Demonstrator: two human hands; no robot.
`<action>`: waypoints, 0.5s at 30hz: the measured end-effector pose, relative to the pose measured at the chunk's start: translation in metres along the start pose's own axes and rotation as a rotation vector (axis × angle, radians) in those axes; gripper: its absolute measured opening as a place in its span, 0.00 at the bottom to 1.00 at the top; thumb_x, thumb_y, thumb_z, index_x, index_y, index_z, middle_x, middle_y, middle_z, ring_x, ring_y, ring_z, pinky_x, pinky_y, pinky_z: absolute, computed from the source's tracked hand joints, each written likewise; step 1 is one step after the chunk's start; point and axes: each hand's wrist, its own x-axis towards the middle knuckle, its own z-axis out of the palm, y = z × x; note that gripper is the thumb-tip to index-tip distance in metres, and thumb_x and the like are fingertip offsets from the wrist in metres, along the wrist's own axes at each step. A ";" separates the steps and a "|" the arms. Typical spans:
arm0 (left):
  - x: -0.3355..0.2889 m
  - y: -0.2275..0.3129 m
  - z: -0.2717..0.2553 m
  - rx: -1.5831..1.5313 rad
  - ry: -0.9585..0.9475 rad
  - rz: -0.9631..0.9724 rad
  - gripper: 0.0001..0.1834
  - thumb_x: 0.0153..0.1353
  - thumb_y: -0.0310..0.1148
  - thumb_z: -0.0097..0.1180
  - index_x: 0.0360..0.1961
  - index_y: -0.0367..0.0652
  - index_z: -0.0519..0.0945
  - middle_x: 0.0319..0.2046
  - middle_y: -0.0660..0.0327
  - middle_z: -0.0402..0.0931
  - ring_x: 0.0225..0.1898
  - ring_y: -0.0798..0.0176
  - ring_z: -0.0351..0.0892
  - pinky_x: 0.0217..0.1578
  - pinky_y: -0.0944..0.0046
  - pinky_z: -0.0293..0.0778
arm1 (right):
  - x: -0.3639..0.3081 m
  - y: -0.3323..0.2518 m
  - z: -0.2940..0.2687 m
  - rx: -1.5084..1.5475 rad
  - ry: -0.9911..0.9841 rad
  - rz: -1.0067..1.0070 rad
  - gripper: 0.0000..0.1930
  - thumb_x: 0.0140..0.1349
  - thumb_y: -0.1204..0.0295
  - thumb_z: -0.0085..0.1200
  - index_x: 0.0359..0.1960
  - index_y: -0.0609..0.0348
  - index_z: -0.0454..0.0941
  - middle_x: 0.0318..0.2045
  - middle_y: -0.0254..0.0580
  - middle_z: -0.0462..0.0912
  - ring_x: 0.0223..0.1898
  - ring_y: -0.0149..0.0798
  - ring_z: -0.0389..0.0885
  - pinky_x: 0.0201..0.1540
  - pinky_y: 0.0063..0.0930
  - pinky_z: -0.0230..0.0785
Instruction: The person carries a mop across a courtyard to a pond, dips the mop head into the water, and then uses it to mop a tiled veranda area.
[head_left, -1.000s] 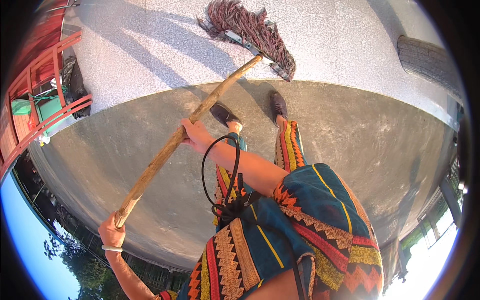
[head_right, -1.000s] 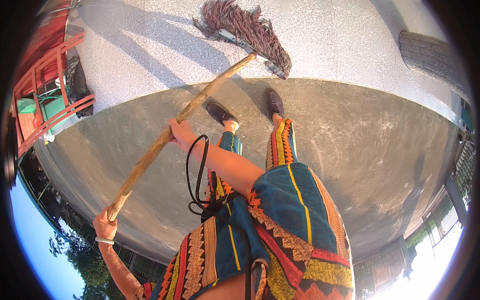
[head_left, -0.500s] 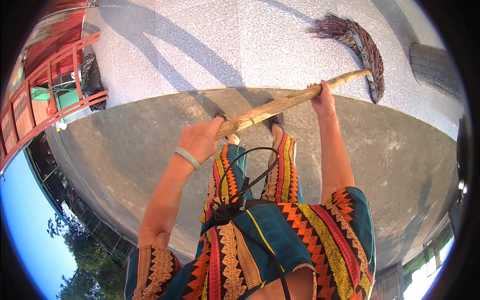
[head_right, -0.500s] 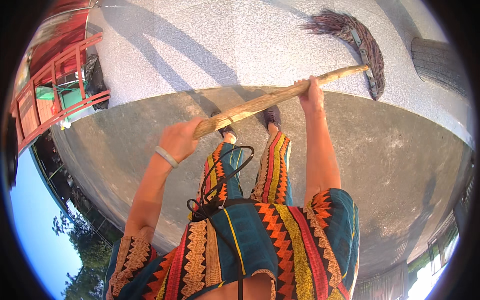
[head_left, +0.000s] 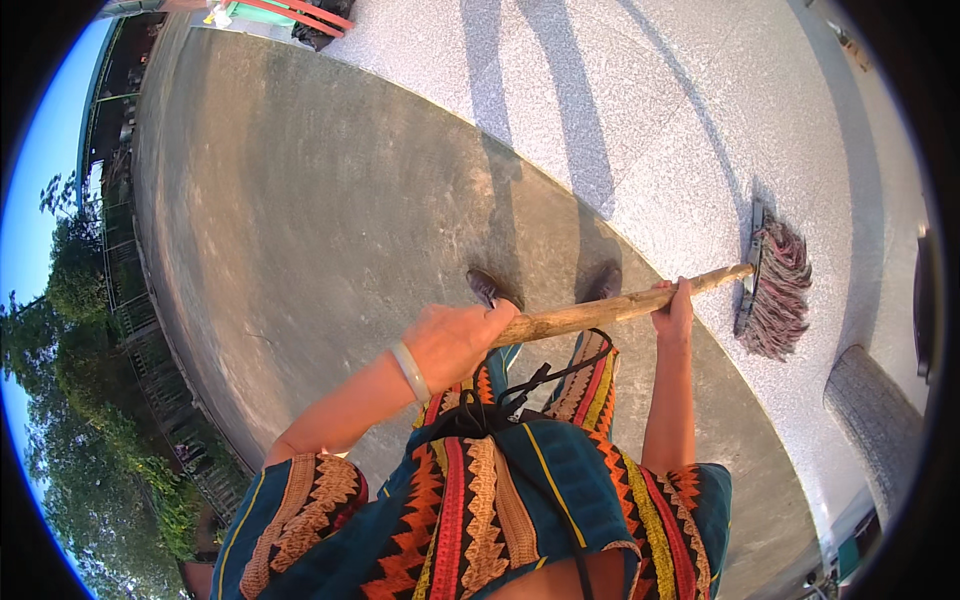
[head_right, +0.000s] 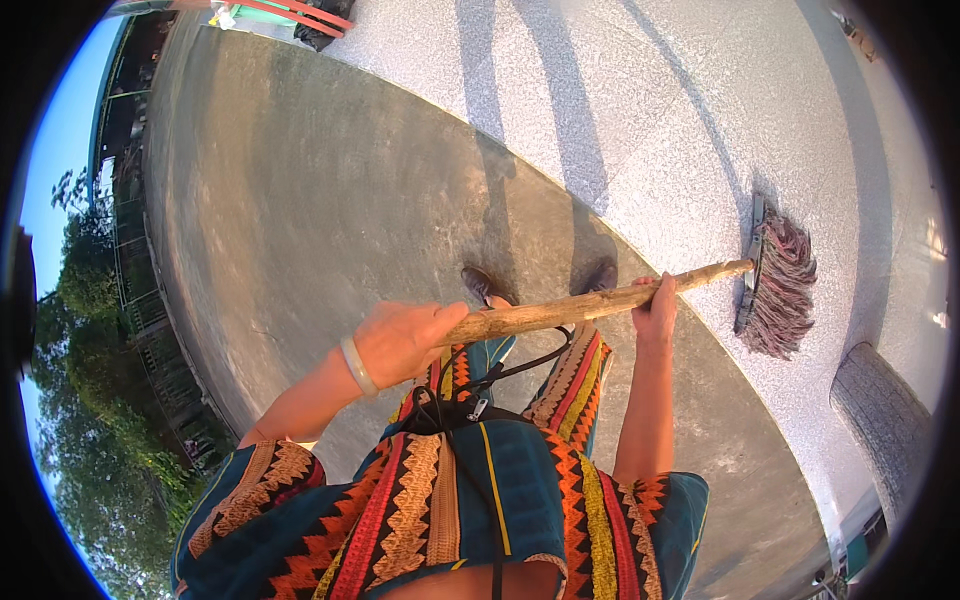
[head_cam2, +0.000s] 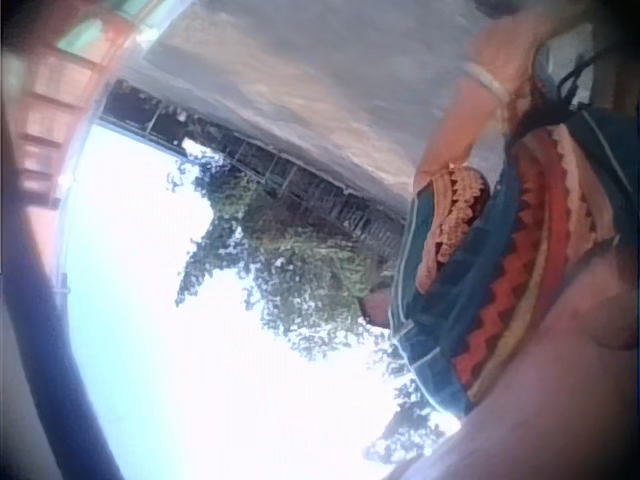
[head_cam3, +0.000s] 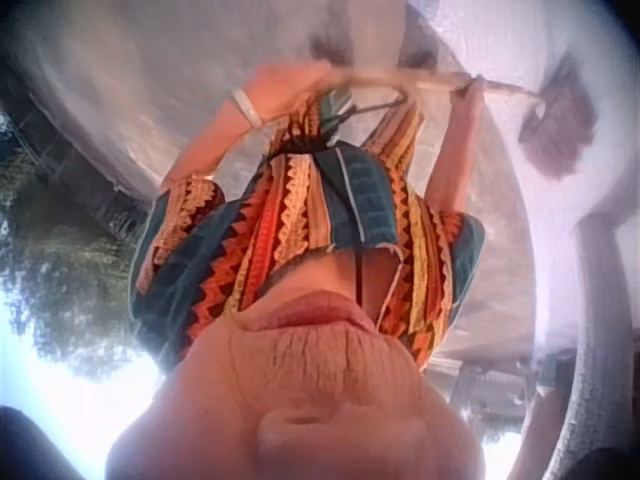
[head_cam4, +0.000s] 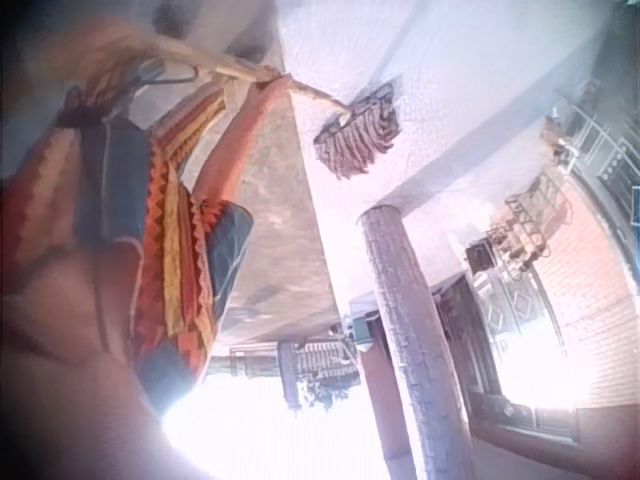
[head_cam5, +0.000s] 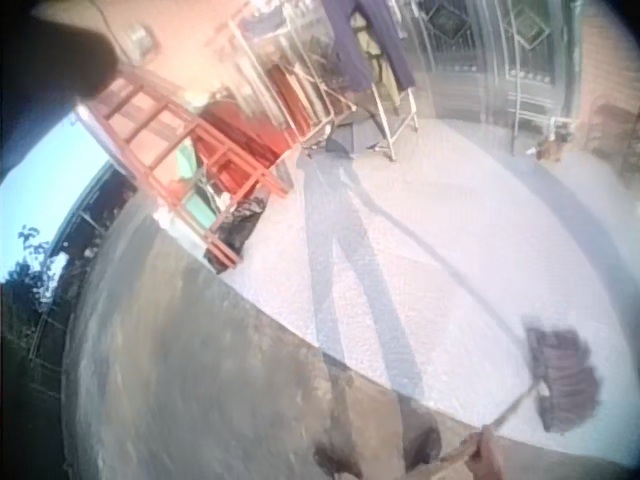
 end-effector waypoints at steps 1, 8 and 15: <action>-0.018 -0.010 -0.013 0.031 0.015 -0.041 0.17 0.52 0.31 0.55 0.43 0.45 0.68 0.24 0.57 0.72 0.25 0.49 0.75 0.23 0.55 0.69 | -0.003 0.018 0.020 -0.001 -0.019 0.014 0.09 0.64 0.69 0.44 0.30 0.59 0.59 0.22 0.39 0.65 0.25 0.34 0.67 0.29 0.27 0.69; -0.175 -0.090 -0.054 0.077 0.036 -0.420 0.18 0.51 0.34 0.58 0.43 0.47 0.70 0.26 0.58 0.74 0.28 0.51 0.77 0.24 0.55 0.69 | -0.038 0.196 0.133 -0.261 -0.167 0.279 0.09 0.63 0.68 0.44 0.32 0.60 0.61 0.24 0.42 0.68 0.26 0.38 0.70 0.34 0.34 0.71; -0.303 -0.153 -0.056 -0.008 0.123 -0.765 0.16 0.52 0.37 0.57 0.40 0.44 0.70 0.25 0.57 0.76 0.28 0.52 0.79 0.22 0.52 0.71 | -0.058 0.376 0.210 -0.520 -0.205 0.548 0.05 0.61 0.71 0.43 0.31 0.55 0.61 0.25 0.39 0.67 0.26 0.38 0.71 0.32 0.37 0.73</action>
